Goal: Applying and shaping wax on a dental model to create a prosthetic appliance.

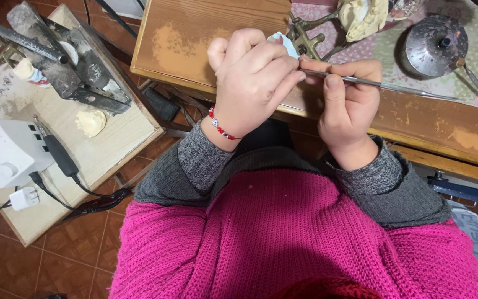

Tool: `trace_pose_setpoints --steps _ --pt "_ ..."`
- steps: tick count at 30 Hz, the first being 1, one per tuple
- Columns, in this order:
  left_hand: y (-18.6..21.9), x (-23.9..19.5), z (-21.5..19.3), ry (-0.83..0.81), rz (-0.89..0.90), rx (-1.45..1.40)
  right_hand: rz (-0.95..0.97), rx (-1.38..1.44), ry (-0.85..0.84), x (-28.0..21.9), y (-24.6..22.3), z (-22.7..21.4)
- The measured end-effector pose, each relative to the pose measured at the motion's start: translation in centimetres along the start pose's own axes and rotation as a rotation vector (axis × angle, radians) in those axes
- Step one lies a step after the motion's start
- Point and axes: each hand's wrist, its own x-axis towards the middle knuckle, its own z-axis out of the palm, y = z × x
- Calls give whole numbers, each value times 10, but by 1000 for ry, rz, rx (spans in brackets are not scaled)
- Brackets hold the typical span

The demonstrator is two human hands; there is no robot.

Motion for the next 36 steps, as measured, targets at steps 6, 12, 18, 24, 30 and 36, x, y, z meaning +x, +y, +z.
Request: trace_pose_setpoints --steps 6,12,18,24,30,36 --pt "-1 2 -1 -20 38 42 18 -10 -6 0 -1 -1" --pt "2 3 1 -11 63 56 20 -12 -13 2 -3 -1" --pt "5 3 7 7 56 106 40 1 4 4 -4 -2" --pt "4 -4 2 26 19 55 35 21 34 5 -3 -3" --pt "-20 -16 -19 146 -200 -39 17 -71 29 3 -7 -10" --pt "-74 -26 -18 156 -254 73 -43 -153 22 7 -21 -12"
